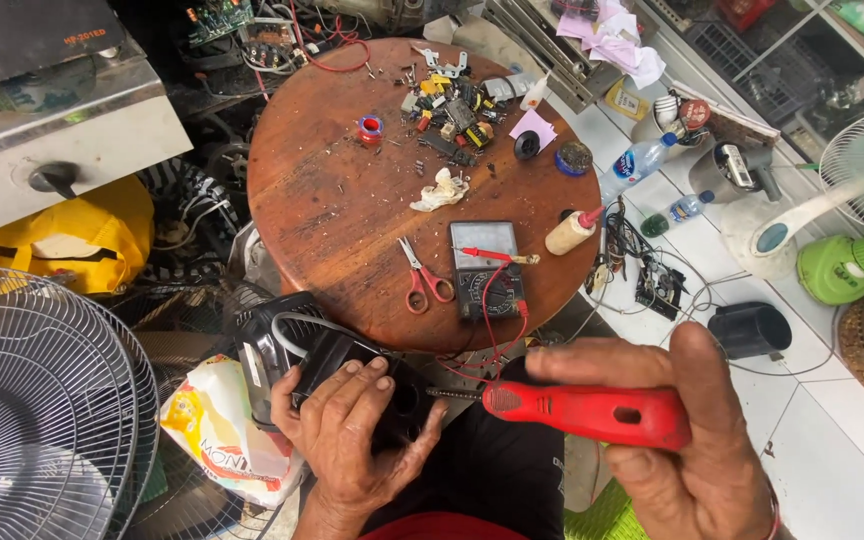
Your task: Assembling and testing an electronic motor component using a multimeter and screwdriver on a workbench.
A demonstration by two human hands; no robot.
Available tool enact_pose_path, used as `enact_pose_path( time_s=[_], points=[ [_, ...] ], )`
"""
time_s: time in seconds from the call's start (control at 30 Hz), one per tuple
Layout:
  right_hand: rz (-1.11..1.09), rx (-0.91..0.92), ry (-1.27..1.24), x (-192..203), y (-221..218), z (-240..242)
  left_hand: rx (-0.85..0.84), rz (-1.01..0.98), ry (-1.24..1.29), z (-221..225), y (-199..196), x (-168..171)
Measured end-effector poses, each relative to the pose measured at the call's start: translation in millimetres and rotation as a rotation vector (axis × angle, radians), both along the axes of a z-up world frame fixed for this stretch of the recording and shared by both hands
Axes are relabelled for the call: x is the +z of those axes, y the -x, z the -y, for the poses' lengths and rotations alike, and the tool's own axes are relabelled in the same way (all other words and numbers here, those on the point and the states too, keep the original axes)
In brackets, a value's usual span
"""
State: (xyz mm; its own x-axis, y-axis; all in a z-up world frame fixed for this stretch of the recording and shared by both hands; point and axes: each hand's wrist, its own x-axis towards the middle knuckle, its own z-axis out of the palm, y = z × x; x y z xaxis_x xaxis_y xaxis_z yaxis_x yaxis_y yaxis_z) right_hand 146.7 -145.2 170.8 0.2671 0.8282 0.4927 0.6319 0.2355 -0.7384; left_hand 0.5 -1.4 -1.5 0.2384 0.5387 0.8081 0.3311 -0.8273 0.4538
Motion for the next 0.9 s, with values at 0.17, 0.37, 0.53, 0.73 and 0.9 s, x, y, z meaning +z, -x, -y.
enact_pose_path(
  time_s=[0.17,0.37,0.53,0.73,0.9],
  points=[
    [0.296,-0.044,-0.058,-16.9,-37.2,2.7,-0.004,-0.005,0.006,-0.1,-1.0,0.2],
    [0.275,0.062,-0.109,-22.3,-34.2,-7.5,-0.005,-0.013,0.002,1.2,1.6,-0.1],
    [0.125,0.120,-0.003,-13.0,-27.8,0.2,-0.008,-0.005,-0.002,0.1,-0.1,1.2],
    [-0.119,0.272,0.028,-6.0,-21.4,0.8,-0.012,-0.016,-0.010,1.5,-1.3,9.3],
    [0.373,-0.156,-0.160,-37.3,-30.6,-9.5,0.085,-0.221,-0.056,14.1,-8.5,46.0]
  ],
)
